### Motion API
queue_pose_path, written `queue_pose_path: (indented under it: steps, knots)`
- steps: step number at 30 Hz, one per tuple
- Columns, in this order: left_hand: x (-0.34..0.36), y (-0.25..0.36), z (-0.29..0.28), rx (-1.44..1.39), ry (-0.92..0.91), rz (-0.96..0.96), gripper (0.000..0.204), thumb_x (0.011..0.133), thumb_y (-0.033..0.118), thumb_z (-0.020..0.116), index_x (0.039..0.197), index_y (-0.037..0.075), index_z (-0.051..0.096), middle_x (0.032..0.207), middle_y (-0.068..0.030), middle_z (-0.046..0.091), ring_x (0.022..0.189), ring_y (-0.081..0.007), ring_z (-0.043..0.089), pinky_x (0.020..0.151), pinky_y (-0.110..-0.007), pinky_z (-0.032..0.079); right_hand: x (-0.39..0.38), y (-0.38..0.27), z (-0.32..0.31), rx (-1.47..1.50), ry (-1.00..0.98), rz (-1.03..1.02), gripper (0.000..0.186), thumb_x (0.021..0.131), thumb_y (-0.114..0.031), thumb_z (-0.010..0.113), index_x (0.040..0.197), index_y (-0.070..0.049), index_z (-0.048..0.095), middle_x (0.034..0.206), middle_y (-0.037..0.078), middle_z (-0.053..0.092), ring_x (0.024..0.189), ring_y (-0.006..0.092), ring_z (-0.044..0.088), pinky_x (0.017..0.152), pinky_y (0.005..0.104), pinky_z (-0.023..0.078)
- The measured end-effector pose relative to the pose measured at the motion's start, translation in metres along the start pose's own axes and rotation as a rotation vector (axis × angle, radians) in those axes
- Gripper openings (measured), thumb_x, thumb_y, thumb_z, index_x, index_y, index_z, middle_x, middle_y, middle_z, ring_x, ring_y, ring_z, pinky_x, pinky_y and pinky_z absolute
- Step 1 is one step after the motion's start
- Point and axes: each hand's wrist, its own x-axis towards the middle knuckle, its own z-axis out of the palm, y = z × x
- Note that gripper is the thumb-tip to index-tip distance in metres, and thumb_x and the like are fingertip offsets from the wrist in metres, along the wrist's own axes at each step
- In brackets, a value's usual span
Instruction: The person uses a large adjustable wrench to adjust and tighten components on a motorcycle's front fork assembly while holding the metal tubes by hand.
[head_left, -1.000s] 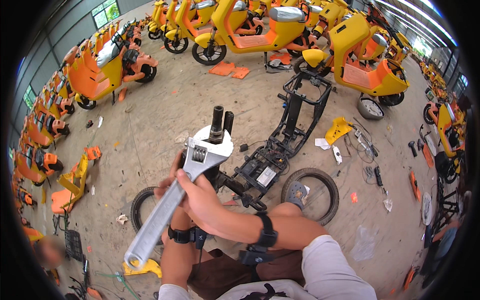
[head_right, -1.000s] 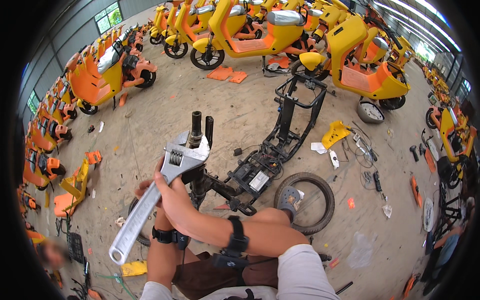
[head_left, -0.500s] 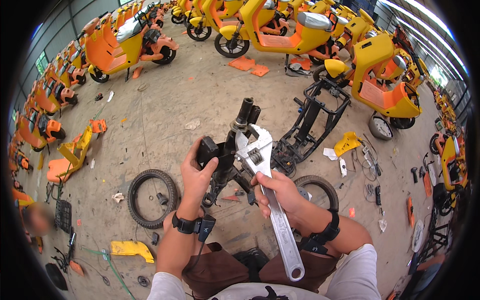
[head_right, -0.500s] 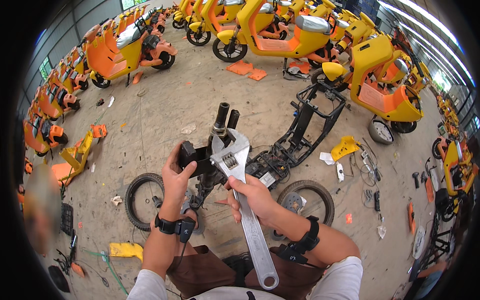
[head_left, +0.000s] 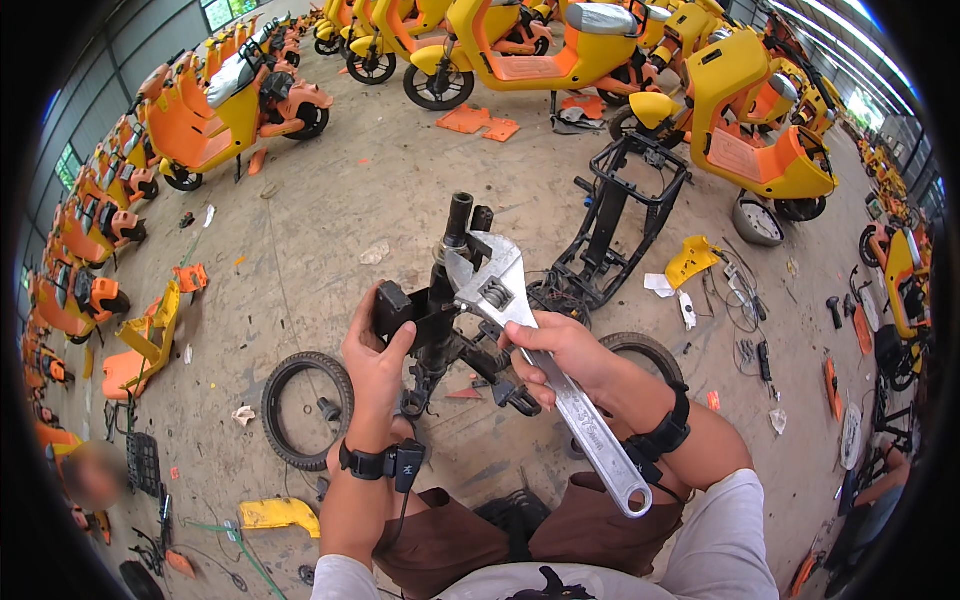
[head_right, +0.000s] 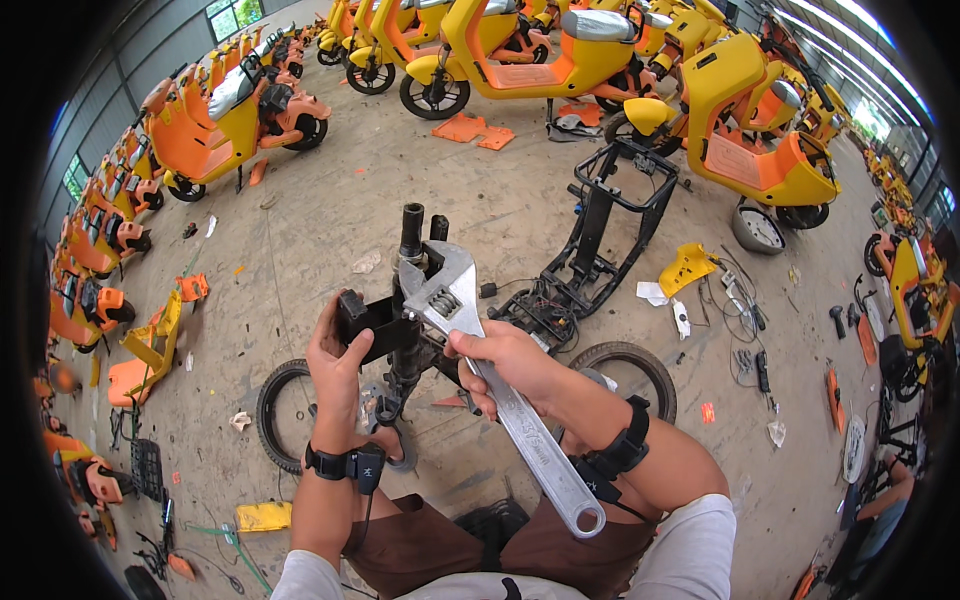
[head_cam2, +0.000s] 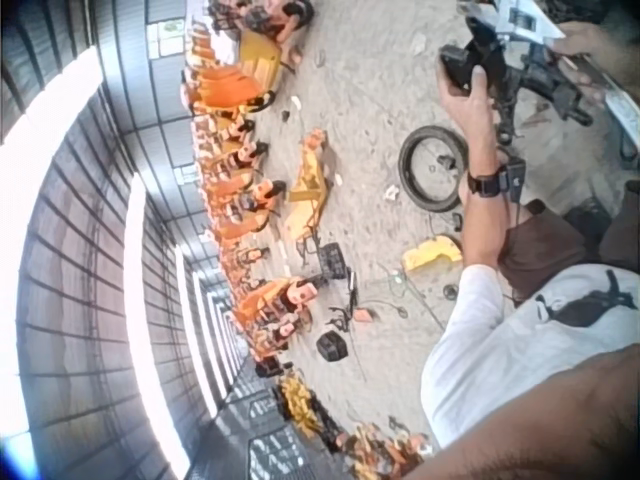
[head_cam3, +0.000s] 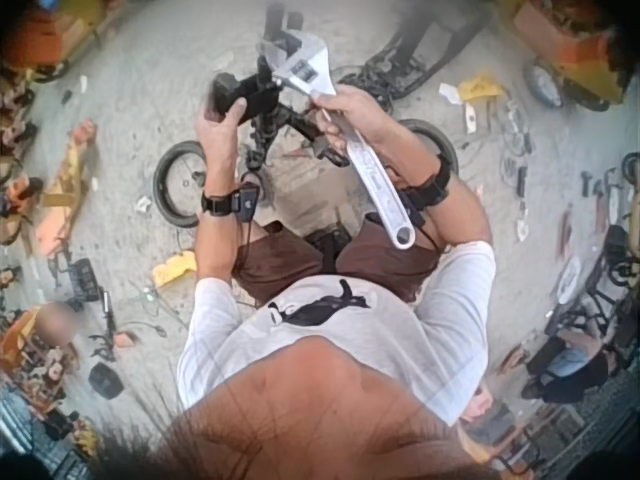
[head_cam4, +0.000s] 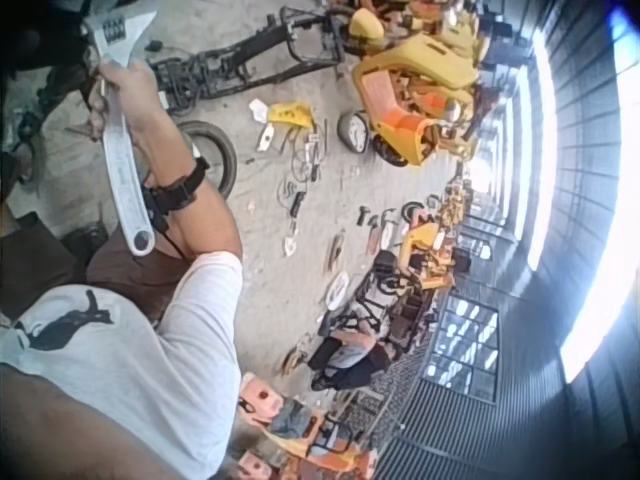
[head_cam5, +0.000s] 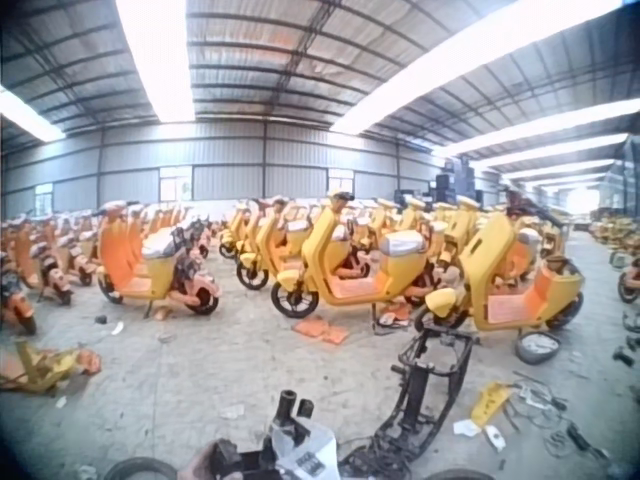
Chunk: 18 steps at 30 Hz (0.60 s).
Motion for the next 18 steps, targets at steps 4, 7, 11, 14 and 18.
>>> queue_pose_path:
  steps: [4,7,11,14,18]
  knots:
    - [-0.001,-0.001,0.004,-0.014,0.007,0.026,0.061,0.076,-0.003,0.066,0.132,-0.006,0.043,0.128,-0.0173,0.052,0.118,-0.0223,0.05,0.102,-0.031,0.036,0.001,0.004,0.018,0.103,0.014,0.02,0.027,0.096,-0.03,0.048,0.1,-0.004,0.045,0.06,0.005,0.049,0.043,0.018,0.05,0.04,0.0341,0.044]
    - [-0.001,-0.001,0.005,-0.004,0.003,0.039,0.061,0.076,-0.005,0.064,0.133,-0.006,0.042,0.127,-0.0171,0.053,0.118,-0.022,0.05,0.102,-0.031,0.036,0.007,0.009,0.039,0.164,0.019,-0.016,0.023,0.097,-0.028,0.047,0.101,-0.005,0.043,0.064,0.008,0.054,0.049,0.0222,0.057,0.045,0.0373,0.048]
    - [-0.001,-0.002,0.003,0.018,-0.004,0.045,0.06,0.076,-0.007,0.062,0.133,-0.007,0.041,0.126,-0.0168,0.053,0.117,-0.0219,0.051,0.102,-0.032,0.036,0.016,0.014,0.071,0.217,0.058,-0.059,0.023,0.097,-0.027,0.047,0.103,-0.006,0.041,0.071,0.01,0.057,0.057,0.0265,0.061,0.053,0.041,0.053]
    - [0.001,-0.007,0.0,0.003,-0.018,0.038,0.06,0.077,-0.006,0.064,0.133,-0.006,0.041,0.124,-0.0154,0.052,0.112,-0.0193,0.052,0.098,-0.031,0.04,0.027,0.019,0.094,0.307,0.111,-0.121,0.017,0.099,-0.022,0.042,0.1,-0.005,0.04,0.069,0.01,0.056,0.055,0.0242,0.061,0.051,0.0386,0.053]
    - [0.009,-0.019,-0.012,-0.069,-0.097,0.016,0.067,0.074,-0.004,0.067,0.135,-0.005,0.039,0.125,-0.0157,0.052,0.113,-0.0208,0.053,0.098,-0.032,0.041,0.05,0.029,0.115,0.399,0.097,-0.254,0.016,0.099,-0.02,0.041,0.103,-0.005,0.037,0.072,0.009,0.056,0.057,0.0229,0.061,0.054,0.0367,0.054]
